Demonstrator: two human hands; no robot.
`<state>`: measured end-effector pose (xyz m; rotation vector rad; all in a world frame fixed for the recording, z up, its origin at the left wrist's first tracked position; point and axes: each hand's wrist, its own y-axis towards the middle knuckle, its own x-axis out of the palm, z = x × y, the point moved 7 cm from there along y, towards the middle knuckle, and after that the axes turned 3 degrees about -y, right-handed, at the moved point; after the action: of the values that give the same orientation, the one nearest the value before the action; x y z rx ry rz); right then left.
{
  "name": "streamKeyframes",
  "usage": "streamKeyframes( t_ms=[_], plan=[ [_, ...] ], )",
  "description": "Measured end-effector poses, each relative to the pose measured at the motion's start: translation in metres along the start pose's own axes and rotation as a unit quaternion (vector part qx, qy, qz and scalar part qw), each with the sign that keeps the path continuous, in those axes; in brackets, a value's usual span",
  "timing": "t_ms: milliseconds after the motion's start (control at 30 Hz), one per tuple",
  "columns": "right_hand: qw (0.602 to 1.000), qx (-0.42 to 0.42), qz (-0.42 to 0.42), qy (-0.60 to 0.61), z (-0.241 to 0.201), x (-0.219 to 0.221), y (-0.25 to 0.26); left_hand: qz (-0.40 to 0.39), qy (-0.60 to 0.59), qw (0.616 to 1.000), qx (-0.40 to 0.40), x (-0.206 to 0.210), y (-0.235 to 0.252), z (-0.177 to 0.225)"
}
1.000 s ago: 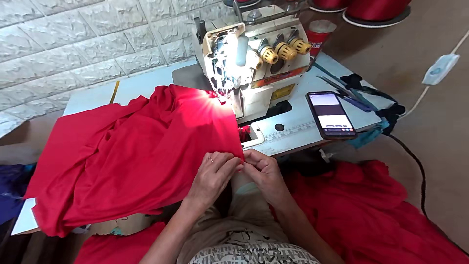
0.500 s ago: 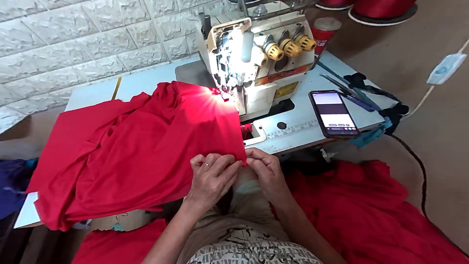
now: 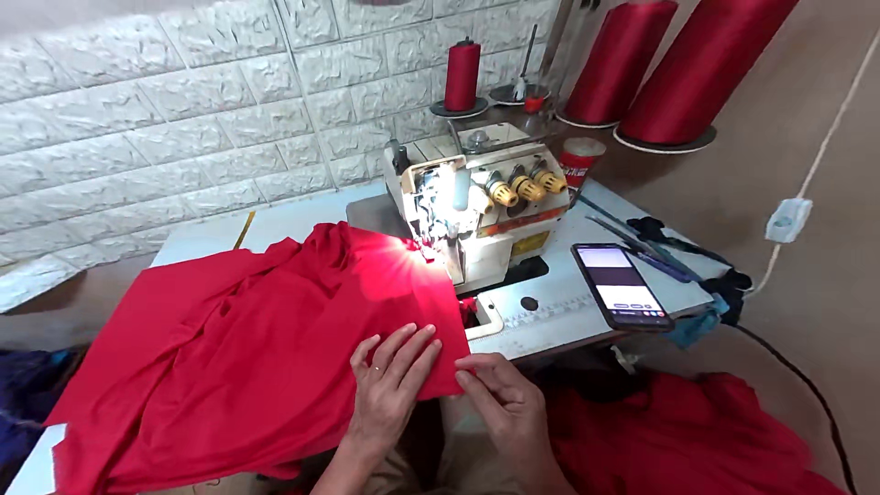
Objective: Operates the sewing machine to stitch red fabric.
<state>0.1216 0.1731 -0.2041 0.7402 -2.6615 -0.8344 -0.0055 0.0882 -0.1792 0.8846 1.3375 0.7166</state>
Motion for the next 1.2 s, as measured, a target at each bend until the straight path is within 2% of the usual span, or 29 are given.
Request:
streamKeyframes(
  t_ms=[167, 300, 433, 600, 700, 800, 867, 1000, 1200],
  plan=[
    [1.0, 0.009, 0.014, 0.002, 0.007, 0.003, 0.009, -0.005, 0.003, 1.0, 0.018, -0.002, 0.013, -0.006],
    [0.999, -0.019, 0.017, -0.026, 0.01, 0.007, 0.031, -0.014, 0.021, 0.999, 0.022, 0.0, 0.032, -0.015],
    [0.998, -0.041, 0.019, -0.047, 0.011, 0.012, 0.054, -0.038, 0.02, 0.999, 0.003, 0.003, 0.051, -0.027],
    [0.995, -0.043, 0.036, -0.081, 0.014, 0.016, 0.082, -0.077, -0.008, 0.995, -0.062, 0.005, 0.075, -0.042],
    [0.981, -0.015, 0.03, -0.19, 0.014, 0.016, 0.095, -0.12, -0.014, 0.988, -0.101, 0.009, 0.087, -0.051],
    [0.946, 0.004, 0.011, -0.324, 0.01, 0.016, 0.104, -0.144, -0.005, 0.981, -0.13, 0.014, 0.095, -0.061],
    [0.931, -0.004, 0.007, -0.365, 0.005, 0.017, 0.105, -0.162, -0.004, 0.975, -0.151, 0.018, 0.1, -0.065],
    [0.943, -0.025, -0.004, -0.331, 0.002, 0.02, 0.099, -0.194, 0.01, 0.962, -0.191, 0.023, 0.108, -0.07],
    [0.969, -0.051, -0.034, -0.24, -0.007, 0.039, 0.08, -0.196, 0.076, 0.955, -0.209, 0.017, 0.107, -0.076]
  ],
)
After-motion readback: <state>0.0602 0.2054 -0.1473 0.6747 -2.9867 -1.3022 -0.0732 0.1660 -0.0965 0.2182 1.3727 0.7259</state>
